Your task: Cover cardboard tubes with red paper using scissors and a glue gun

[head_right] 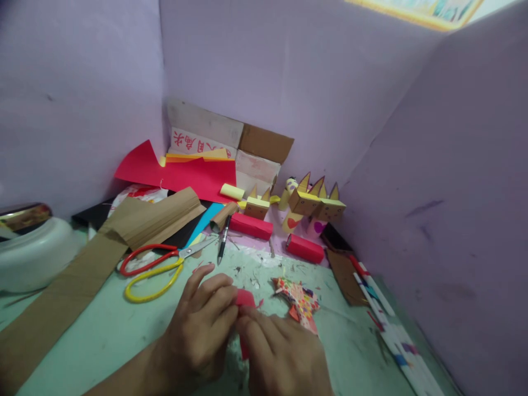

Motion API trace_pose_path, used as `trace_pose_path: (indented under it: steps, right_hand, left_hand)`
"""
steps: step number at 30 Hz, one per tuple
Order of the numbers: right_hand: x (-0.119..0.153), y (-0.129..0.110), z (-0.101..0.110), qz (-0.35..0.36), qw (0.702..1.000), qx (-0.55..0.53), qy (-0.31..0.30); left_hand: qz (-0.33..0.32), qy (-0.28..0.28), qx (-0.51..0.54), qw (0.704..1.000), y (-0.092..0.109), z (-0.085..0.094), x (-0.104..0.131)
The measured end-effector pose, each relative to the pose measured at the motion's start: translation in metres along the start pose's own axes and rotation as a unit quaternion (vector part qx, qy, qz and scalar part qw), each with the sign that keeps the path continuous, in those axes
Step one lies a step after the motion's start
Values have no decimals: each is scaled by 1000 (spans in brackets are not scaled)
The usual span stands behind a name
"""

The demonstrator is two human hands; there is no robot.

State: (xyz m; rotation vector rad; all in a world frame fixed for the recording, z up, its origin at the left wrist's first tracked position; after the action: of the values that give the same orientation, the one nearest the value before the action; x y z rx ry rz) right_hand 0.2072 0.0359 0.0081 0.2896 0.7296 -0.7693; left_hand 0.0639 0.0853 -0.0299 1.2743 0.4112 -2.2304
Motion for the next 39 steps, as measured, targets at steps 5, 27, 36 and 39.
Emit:
trace_pose_path:
  steps: [5, 27, 36, 39]
  right_hand:
    - [2, 5, 0, -45, 999, -1, -3]
    - [-4, 7, 15, -65, 998, 11, -13]
    - [-7, 9, 7, -101, 995, 1, -20]
    - [-12, 4, 12, -99, 995, -2, -29]
  left_hand:
    - [-3, -12, -1, 1000, -3, 0, 0]
    - [-5, -10, -13, 1000, -5, 3, -2]
    - [-10, -11, -6, 1000, -4, 0, 0]
    - [-8, 0, -4, 1000, -4, 0, 0]
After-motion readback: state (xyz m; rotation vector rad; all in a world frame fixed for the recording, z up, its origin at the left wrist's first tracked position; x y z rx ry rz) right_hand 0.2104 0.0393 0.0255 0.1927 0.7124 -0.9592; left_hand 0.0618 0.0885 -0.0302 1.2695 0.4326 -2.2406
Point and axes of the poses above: each hand's wrist, its own x-axis away from the middle knuckle, its own z-axis out of the back of the hand, y = z × x, the point moved 1 cm from there along -x, towards the middle knuckle, and after that the axes turned 12 degrees about -x, right-handed, at the moved point
